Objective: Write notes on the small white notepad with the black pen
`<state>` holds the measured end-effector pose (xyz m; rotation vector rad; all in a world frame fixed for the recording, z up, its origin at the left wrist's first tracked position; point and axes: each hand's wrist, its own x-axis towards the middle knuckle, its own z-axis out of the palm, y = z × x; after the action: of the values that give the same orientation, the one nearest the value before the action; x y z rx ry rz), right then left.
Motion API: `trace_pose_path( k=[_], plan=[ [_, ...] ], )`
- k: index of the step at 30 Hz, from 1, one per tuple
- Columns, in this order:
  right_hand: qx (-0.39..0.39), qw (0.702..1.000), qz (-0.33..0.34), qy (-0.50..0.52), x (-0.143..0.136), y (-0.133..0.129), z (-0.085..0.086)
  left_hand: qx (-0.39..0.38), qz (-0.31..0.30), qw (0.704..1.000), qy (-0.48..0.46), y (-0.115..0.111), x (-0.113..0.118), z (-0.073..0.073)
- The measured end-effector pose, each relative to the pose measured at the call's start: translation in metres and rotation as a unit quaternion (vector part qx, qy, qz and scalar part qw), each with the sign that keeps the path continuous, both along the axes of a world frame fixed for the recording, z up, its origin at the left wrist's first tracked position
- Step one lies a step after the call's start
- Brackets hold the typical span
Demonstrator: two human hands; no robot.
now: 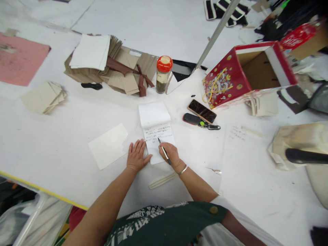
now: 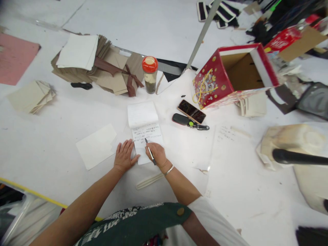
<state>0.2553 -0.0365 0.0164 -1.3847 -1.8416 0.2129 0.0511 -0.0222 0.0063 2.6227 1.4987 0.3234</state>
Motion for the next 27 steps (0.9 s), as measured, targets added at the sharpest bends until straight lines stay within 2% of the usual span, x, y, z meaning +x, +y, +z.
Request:
trace_pose_path(
  k=[5,8,11,13,16,18,20,22,24,27],
  plan=[
    [-0.028,0.999,-0.004,-0.016,0.024,-0.034,0.019,0.028,-0.002,0.999,-0.021,0.002,-0.004,-0.007],
    [-0.080,0.994,-0.061,-0.034,0.060,-0.061,0.033,0.052,0.005,0.997,-0.059,0.010,-0.008,-0.007],
    [-0.121,0.980,-0.142,-0.073,0.105,-0.087,0.039,0.067,0.033,0.990,-0.122,0.009,-0.008,0.004],
    [-0.147,0.966,-0.181,-0.110,0.132,-0.101,0.038,0.051,0.022,0.987,-0.148,-0.009,-0.006,0.013],
    [-0.225,0.937,-0.228,-0.140,0.155,-0.114,0.036,-0.041,-0.065,0.991,-0.109,-0.058,0.001,0.016],
    [-0.293,0.912,-0.248,-0.144,0.158,-0.116,0.037,-0.119,-0.102,0.987,-0.023,-0.089,0.007,0.014],
    [-0.346,0.895,-0.235,-0.153,0.153,-0.113,0.041,-0.178,-0.113,0.975,0.074,-0.107,0.013,0.016],
    [-0.370,0.893,-0.191,-0.170,0.147,-0.105,0.046,-0.221,-0.115,0.958,0.142,-0.109,0.019,0.026],
    [-0.366,0.901,-0.131,-0.194,0.139,-0.092,0.052,-0.258,-0.113,0.942,0.183,-0.101,0.027,0.043],
    [-0.321,0.910,-0.063,-0.254,0.130,-0.054,0.061,-0.294,-0.101,0.924,0.222,-0.089,0.037,0.066]
  ],
)
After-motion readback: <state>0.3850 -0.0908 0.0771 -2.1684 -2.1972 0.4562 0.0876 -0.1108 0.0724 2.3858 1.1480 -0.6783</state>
